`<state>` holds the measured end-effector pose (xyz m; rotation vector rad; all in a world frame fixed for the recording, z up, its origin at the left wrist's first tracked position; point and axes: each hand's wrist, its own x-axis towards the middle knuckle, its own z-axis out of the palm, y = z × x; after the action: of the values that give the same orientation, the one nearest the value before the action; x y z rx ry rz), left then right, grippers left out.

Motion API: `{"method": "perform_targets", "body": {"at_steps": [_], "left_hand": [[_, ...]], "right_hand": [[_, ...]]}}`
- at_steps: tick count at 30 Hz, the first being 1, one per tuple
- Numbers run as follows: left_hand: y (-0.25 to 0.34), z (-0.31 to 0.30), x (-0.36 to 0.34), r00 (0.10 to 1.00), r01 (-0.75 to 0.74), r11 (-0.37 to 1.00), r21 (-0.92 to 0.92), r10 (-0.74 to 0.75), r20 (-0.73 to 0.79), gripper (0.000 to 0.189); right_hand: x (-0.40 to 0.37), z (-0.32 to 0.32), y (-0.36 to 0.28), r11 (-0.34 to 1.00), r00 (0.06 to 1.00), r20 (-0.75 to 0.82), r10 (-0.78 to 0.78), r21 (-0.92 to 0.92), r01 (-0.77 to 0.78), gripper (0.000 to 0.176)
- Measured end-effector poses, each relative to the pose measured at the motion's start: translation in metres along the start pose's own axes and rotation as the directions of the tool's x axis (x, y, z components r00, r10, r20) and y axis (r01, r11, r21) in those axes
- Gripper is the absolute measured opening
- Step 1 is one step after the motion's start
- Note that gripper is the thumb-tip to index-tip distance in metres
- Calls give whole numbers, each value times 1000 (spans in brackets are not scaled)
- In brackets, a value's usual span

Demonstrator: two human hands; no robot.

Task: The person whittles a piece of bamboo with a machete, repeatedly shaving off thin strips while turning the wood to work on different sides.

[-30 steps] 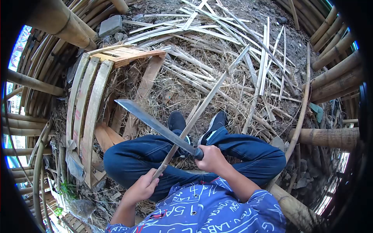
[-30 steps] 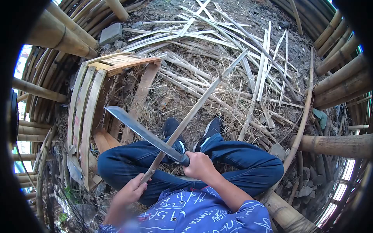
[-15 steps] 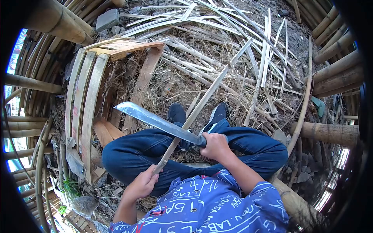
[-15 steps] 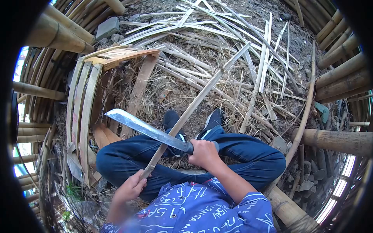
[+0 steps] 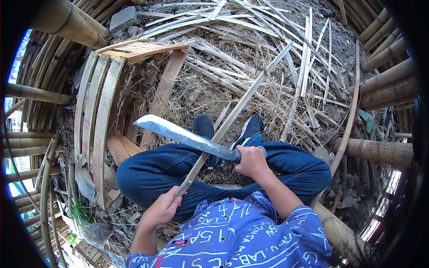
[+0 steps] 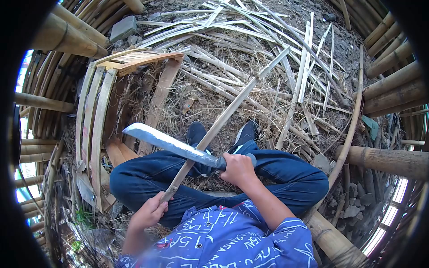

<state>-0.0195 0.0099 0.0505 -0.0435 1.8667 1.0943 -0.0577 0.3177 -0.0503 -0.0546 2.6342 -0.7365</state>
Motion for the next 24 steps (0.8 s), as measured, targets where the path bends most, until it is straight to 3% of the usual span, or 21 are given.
{"method": "perform_targets", "body": {"at_steps": [1, 3, 5, 7, 9, 13, 15, 18, 21, 24], "left_hand": [[0, -2, -2, 1000, 1, 1000, 0, -1, 1, 21], [1, -7, -7, 990, 131, 990, -56, -129, 51, 22], [-1, -4, -2, 996, 77, 997, -27, -76, 38, 22], [-2, -2, 1, 1000, 18, 1000, 1, -18, 22, 22], [-2, -5, 2, 992, 118, 984, -134, -109, 67, 22], [2, -3, 3, 991, 133, 977, -168, -126, 55, 21], [1, -2, 3, 997, 66, 971, -231, -55, 54, 19], [1, -6, 5, 984, 165, 935, -314, -133, 121, 17], [1, -6, 7, 982, 176, 937, -302, -146, 118, 16], [-1, -3, 6, 987, 153, 950, -271, -136, 80, 14]], "right_hand": [[1, -1, 5, 1000, 1000, 1, 1, 1, -1, 26], [7, -3, 31, 970, 967, -86, 241, -16, -244, 25], [19, -11, 75, 953, 938, -169, 301, 88, -290, 23], [21, -29, 85, 949, 941, -170, 293, -68, -308, 22], [20, -33, 82, 954, 941, -190, 280, -52, -294, 20], [19, -25, 67, 971, 954, -180, 239, 44, -235, 23], [9, -12, 47, 978, 969, -159, 190, 121, -172, 26], [-3, -3, 1, 994, 998, -24, 52, 98, -49, 27], [-4, 15, -27, 985, 997, -13, -78, 155, 79, 24], [4, 15, -30, 989, 995, 8, -99, 110, 98, 24]]}}
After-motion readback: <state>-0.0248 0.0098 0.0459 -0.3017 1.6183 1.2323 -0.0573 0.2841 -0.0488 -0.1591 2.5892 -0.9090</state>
